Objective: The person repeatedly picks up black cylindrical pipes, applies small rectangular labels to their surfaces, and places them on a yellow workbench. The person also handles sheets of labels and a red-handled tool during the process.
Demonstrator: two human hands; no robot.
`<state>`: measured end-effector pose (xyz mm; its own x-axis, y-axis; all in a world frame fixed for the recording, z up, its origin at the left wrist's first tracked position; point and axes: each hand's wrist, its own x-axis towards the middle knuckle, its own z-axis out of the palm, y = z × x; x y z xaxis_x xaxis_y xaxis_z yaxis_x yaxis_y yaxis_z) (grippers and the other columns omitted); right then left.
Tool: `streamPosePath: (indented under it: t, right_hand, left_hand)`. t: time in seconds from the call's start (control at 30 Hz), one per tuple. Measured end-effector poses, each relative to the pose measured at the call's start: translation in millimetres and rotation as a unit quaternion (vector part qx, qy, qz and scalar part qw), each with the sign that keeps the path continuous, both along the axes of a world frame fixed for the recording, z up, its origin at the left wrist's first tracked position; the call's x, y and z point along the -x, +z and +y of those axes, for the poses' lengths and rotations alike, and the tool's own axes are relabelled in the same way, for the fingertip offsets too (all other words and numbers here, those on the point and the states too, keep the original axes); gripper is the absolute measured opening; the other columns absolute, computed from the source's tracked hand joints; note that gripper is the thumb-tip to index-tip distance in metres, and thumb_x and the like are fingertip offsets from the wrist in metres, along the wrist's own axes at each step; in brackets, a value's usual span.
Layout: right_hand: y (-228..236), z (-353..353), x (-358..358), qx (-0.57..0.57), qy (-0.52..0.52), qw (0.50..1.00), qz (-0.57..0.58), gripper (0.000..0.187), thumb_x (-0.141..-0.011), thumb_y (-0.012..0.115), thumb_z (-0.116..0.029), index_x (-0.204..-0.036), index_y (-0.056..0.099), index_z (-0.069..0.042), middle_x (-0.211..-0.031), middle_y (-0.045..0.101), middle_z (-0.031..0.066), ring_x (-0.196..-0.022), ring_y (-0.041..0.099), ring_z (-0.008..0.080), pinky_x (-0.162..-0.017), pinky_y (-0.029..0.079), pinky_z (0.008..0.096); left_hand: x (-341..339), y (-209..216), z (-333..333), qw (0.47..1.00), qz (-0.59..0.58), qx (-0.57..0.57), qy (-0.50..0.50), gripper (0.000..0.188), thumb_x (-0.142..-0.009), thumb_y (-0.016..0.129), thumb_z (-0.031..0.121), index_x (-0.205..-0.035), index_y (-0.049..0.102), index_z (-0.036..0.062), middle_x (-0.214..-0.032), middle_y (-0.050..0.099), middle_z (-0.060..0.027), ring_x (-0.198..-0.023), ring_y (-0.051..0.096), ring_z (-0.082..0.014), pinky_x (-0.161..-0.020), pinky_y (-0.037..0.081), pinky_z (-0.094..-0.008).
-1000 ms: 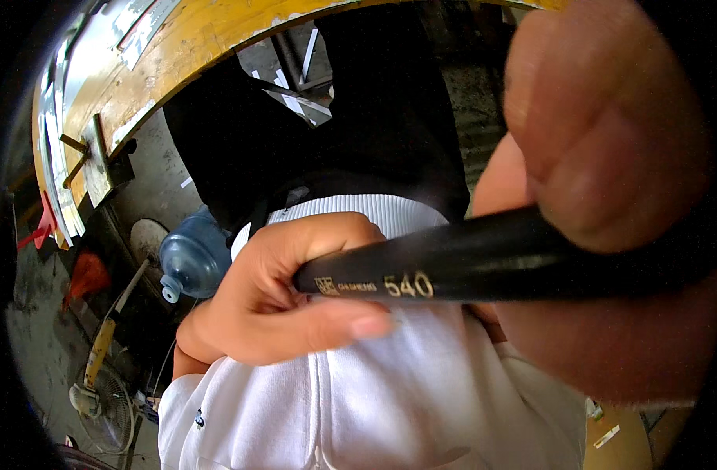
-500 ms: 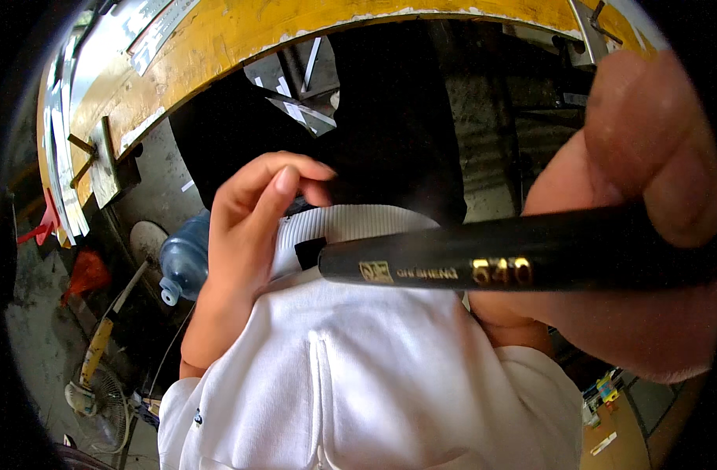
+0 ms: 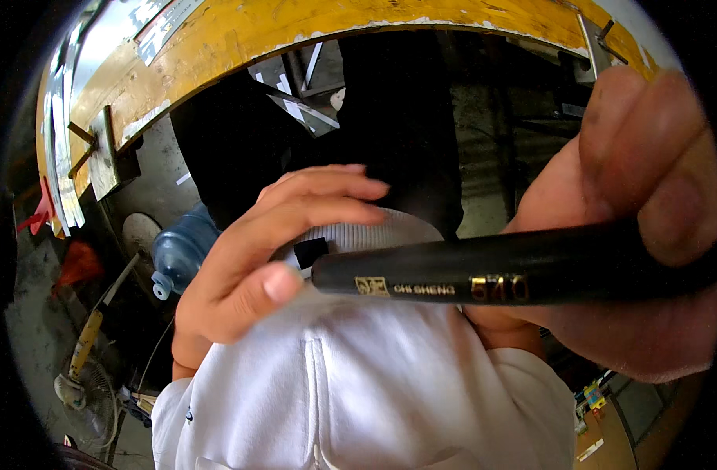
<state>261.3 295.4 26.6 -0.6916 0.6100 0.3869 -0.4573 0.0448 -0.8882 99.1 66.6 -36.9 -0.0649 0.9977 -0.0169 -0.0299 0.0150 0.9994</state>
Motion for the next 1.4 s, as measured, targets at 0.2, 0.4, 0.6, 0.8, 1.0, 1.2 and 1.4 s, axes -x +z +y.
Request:
streamPosePath:
  t: [0.2,0.4,0.6,0.8,1.0,1.2,1.4]
  right_hand:
    - [1.2,-13.7,5.7,-0.009,-0.007,1.000,-0.017,0.031,-0.094,0.045,-0.023,-0.066,0.042,-0.012,-0.058,0.039,-0.0018,-0.050,0.033,0.0080,-0.061,0.030,0.0228]
    - [-0.4,-24.0,4.2,-0.011,-0.023,0.999,-0.027,0.031,-0.095,0.045,-0.024,-0.066,0.042,-0.012,-0.058,0.039,-0.0017,-0.050,0.033,0.0080,-0.062,0.030,0.0228]
    - [-2.1,-19.4,-5.6,-0.011,-0.032,0.999,-0.035,0.031,-0.095,0.045,-0.024,-0.066,0.042,-0.012,-0.058,0.039,-0.0016,-0.050,0.033,0.0081,-0.063,0.030,0.0228]
    - [-8.0,-9.4,-11.8,-0.012,-0.049,0.998,-0.045,0.031,-0.095,0.045,-0.024,-0.066,0.042,-0.012,-0.058,0.039,-0.0016,-0.050,0.033,0.0081,-0.063,0.031,0.0228]
    - [-8.5,-12.5,-12.7,-0.014,-0.061,0.997,-0.050,0.031,-0.095,0.044,-0.024,-0.067,0.041,-0.012,-0.058,0.038,-0.0015,-0.050,0.033,0.0082,-0.064,0.031,0.0227]
    - [-5.9,-10.4,-24.1,-0.020,-0.074,0.995,-0.060,0.030,-0.095,0.044,-0.024,-0.067,0.041,-0.012,-0.058,0.038,-0.0015,-0.051,0.033,0.0082,-0.064,0.031,0.0227]
    - [-9.4,-20.7,-11.1,-0.023,-0.089,0.993,-0.068,0.030,-0.095,0.044,-0.024,-0.067,0.041,-0.012,-0.058,0.038,-0.0014,-0.051,0.033,0.0083,-0.065,0.031,0.0227]
  left_hand:
    - [-6.7,38.0,17.9,0.918,-0.358,0.153,-0.081,0.058,-0.090,0.054,0.043,-0.108,0.062,-0.0108,-0.100,0.063,-0.0152,-0.093,0.058,-0.0176,-0.084,0.042,-0.0284]
    - [-11.7,41.2,20.7,0.897,-0.400,0.166,-0.086,0.064,-0.090,0.054,0.054,-0.103,0.063,-0.0088,-0.089,0.060,-0.0087,-0.081,0.052,-0.0126,-0.074,0.039,-0.0228]
    - [-14.8,40.5,19.7,0.905,-0.367,0.188,-0.109,0.070,-0.090,0.053,0.060,-0.104,0.061,-0.0082,-0.093,0.061,-0.0103,-0.086,0.055,-0.0146,-0.078,0.041,-0.0237]
    - [-13.5,43.5,19.1,0.877,-0.416,0.214,-0.112,0.073,-0.088,0.055,0.061,-0.105,0.059,-0.0091,-0.099,0.061,-0.0135,-0.096,0.058,-0.0179,-0.088,0.045,-0.0268]
    - [-14.6,45.4,20.0,0.879,-0.407,0.217,-0.119,0.070,-0.088,0.057,0.058,-0.108,0.058,-0.0090,-0.101,0.061,-0.0136,-0.097,0.058,-0.0177,-0.088,0.046,-0.0274]
    - [-15.5,37.9,18.1,0.920,-0.328,0.175,-0.123,0.064,-0.091,0.055,0.056,-0.103,0.057,-0.0076,-0.095,0.061,-0.0126,-0.085,0.057,-0.0160,-0.077,0.045,-0.0274]
    - [-24.8,38.2,18.4,0.928,-0.344,0.125,-0.070,0.056,-0.093,0.053,0.049,-0.099,0.056,-0.0065,-0.089,0.061,-0.0110,-0.079,0.055,-0.0142,-0.072,0.043,-0.0269]
